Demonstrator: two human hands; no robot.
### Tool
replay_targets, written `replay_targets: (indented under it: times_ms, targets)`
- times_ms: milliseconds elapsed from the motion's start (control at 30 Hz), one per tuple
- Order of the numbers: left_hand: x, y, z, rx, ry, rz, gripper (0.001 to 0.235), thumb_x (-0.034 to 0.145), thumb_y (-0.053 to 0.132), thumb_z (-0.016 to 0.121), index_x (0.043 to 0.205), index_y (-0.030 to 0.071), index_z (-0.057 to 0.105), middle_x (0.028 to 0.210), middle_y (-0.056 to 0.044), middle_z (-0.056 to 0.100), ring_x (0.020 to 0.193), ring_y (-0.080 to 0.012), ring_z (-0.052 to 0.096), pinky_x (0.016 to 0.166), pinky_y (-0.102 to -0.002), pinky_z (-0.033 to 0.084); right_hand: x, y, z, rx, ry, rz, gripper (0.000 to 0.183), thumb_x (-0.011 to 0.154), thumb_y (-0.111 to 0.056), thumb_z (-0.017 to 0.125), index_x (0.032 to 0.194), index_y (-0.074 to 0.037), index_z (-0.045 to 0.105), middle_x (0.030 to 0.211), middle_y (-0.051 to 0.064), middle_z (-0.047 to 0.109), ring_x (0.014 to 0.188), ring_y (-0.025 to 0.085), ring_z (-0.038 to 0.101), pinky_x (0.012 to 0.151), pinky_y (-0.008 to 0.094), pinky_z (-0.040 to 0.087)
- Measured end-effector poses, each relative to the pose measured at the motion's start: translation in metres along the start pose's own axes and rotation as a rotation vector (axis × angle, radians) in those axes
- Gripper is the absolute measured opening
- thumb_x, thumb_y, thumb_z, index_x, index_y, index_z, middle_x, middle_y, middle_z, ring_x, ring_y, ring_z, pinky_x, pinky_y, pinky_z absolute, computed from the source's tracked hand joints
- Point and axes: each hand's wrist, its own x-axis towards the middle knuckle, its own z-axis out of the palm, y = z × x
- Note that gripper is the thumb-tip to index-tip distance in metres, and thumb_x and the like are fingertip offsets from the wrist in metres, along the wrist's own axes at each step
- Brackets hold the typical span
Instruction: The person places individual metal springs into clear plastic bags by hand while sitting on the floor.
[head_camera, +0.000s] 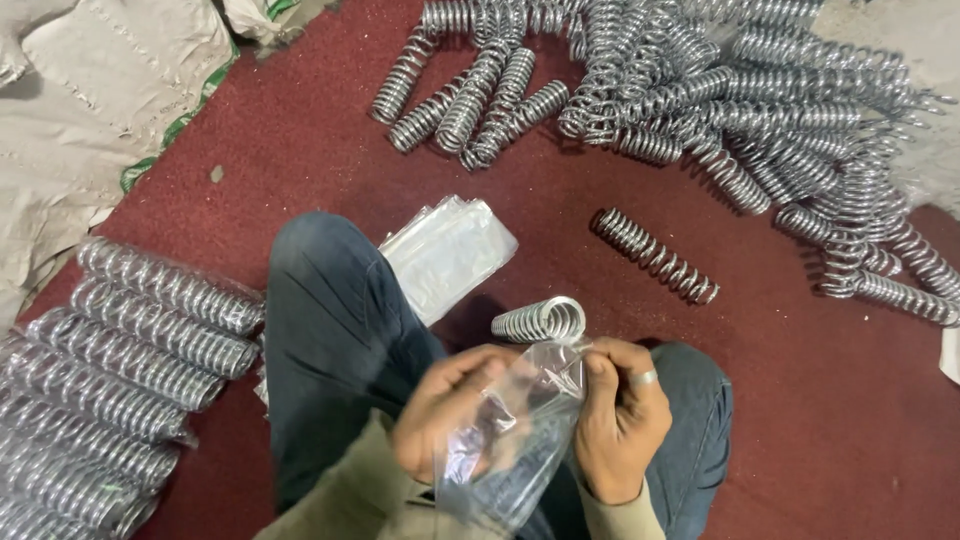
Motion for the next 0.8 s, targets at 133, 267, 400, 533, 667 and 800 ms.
replay_targets:
  times_ms: [133, 267, 400, 533, 667, 800]
  targets:
    - [0.013, -0.039, 0.008, 0.441, 0.124, 0.447, 0.02, 0.095, 0.024, 0.072, 0.104, 0.007, 0.068, 0.12, -0.009, 0.066, 0.118, -0.0196, 0.064, 0.101, -0.032, 0.052, -0.008, -0.023, -0.005, -0.121, -0.15, -0.015, 0.017, 0.105, -0.016, 0.053, 0.096, -0.005, 0.062, 0.089, 0.007, 0.063, 0.084, 0.021, 0.063, 0.081, 0.032, 0.048]
    - [0.006, -0.033, -0.003, 0.331, 0.069, 0.126, 0.028, 0.093, 0.034, 0.07, 0.101, 0.01, 0.06, 0.09, -0.008, 0.074, 0.089, -0.0176, 0.071, 0.09, -0.035, 0.056, -0.021, -0.004, -0.019, 0.069, -0.117, 0.37, 0.018, 0.104, -0.026, 0.055, 0.1, -0.01, 0.063, 0.088, 0.001, 0.065, 0.083, 0.012, 0.063, 0.078, 0.027, 0.05]
    - [0.014, -0.026, -0.04, 0.463, -0.02, -0.229, 0.044, 0.098, 0.048, 0.053, 0.098, 0.008, 0.071, 0.087, -0.005, 0.072, 0.077, -0.0126, 0.067, 0.073, -0.025, 0.053, -0.03, 0.017, -0.019, 0.831, -0.21, 0.739, 0.015, 0.101, -0.012, 0.062, 0.087, -0.006, 0.06, 0.074, 0.003, 0.052, 0.068, 0.014, 0.049, 0.065, 0.03, 0.039]
    - [0.036, -0.017, -0.047, 0.695, 0.065, 0.018, 0.045, 0.106, 0.042, 0.047, 0.081, 0.009, 0.066, 0.075, -0.001, 0.06, 0.072, -0.0093, 0.054, 0.076, -0.024, 0.043, -0.033, 0.02, -0.007, 0.864, -0.132, 0.756, 0.015, 0.097, -0.006, 0.066, 0.083, -0.006, 0.062, 0.08, 0.003, 0.058, 0.078, 0.014, 0.054, 0.077, 0.031, 0.044]
    - [0.048, -0.014, -0.046, 0.904, -0.056, 0.173, 0.041, 0.107, 0.035, 0.049, 0.078, 0.011, 0.063, 0.078, 0.0, 0.063, 0.076, -0.0117, 0.058, 0.075, -0.029, 0.047, -0.023, 0.019, -0.008, 0.932, -0.074, 0.793, 0.014, 0.096, -0.01, 0.065, 0.082, -0.006, 0.062, 0.076, 0.008, 0.058, 0.079, 0.022, 0.062, 0.078, 0.035, 0.046]
    - [0.052, 0.001, -0.038, 0.725, 0.038, 0.175, 0.028, 0.102, 0.035, 0.059, 0.088, 0.01, 0.063, 0.075, -0.002, 0.064, 0.077, -0.012, 0.065, 0.075, -0.026, 0.051, -0.013, 0.017, -0.007, 0.773, -0.2, 0.678, 0.009, 0.093, -0.004, 0.069, 0.085, -0.002, 0.069, 0.08, 0.013, 0.07, 0.081, 0.023, 0.067, 0.081, 0.035, 0.053]
